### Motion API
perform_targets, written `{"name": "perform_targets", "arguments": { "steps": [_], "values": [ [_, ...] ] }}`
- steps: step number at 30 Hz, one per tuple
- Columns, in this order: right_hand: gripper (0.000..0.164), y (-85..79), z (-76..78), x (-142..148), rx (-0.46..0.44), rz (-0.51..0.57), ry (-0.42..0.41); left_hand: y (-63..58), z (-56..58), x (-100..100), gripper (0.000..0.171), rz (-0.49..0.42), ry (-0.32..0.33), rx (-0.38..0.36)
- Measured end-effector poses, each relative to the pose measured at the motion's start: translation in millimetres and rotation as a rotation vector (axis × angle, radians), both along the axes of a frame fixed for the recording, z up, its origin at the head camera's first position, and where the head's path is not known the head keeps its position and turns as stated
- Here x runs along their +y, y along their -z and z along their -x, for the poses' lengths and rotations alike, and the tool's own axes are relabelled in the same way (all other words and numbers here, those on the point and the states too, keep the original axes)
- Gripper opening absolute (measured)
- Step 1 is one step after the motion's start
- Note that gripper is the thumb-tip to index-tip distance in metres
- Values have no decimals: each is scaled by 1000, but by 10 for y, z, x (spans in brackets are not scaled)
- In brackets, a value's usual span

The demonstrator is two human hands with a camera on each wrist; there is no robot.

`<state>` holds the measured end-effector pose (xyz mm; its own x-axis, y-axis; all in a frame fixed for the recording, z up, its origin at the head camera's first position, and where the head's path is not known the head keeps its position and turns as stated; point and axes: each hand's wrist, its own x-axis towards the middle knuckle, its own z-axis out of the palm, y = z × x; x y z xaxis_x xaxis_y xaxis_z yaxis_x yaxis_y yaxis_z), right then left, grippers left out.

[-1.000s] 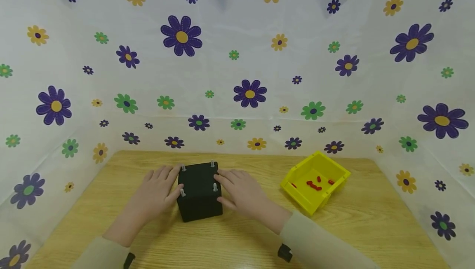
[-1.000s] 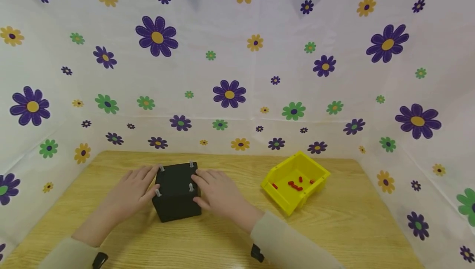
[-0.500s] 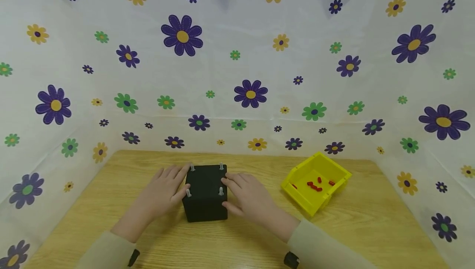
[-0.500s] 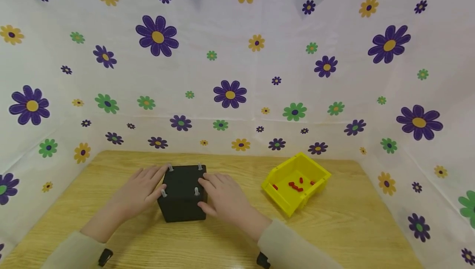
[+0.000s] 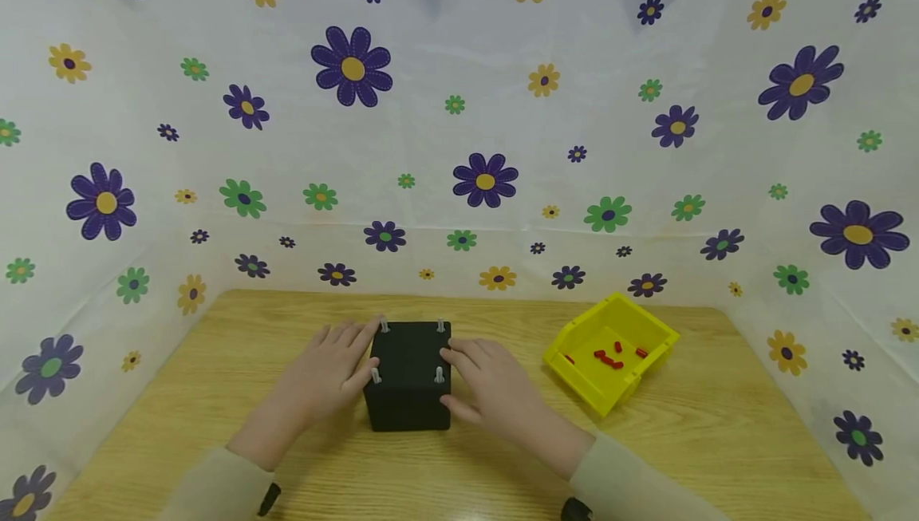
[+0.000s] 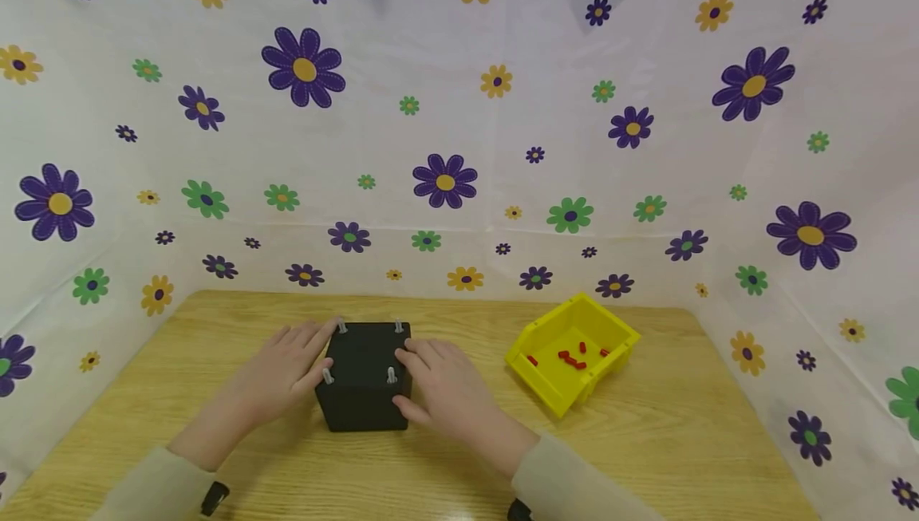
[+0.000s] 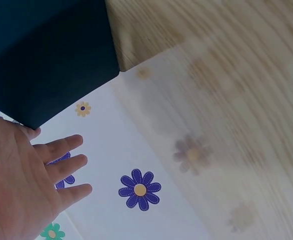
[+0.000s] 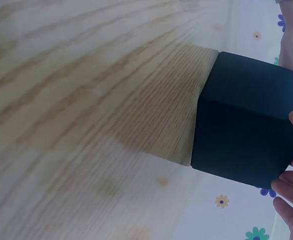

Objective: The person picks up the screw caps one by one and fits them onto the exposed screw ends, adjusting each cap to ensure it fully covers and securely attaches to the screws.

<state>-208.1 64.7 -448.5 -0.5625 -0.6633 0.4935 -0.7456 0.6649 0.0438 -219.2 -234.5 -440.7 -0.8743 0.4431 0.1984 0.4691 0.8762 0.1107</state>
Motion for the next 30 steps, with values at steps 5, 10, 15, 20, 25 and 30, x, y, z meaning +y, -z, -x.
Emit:
{"name": "perform_targets", "arguments": {
  "steps": [5,10,15,20,25,30],
  "values": [
    [58,14,-33,53,5,33,-12,12,-8,48,64,0,6,-1],
    [60,37,-55,102,0,55,-11,49,2,94,65,7,10,-11],
    [59,36,-93,150,-19,63,-4,50,-15,147,66,6,15,-13],
    [59,20,-139,205,-24,59,12,10,-52,221,65,4,24,1],
    [60,17,-175,265,-7,45,22,-26,-92,295,65,6,25,9],
    [61,3,-207,313,-16,-5,46,-56,-124,339,64,14,33,47]
  ]
}}
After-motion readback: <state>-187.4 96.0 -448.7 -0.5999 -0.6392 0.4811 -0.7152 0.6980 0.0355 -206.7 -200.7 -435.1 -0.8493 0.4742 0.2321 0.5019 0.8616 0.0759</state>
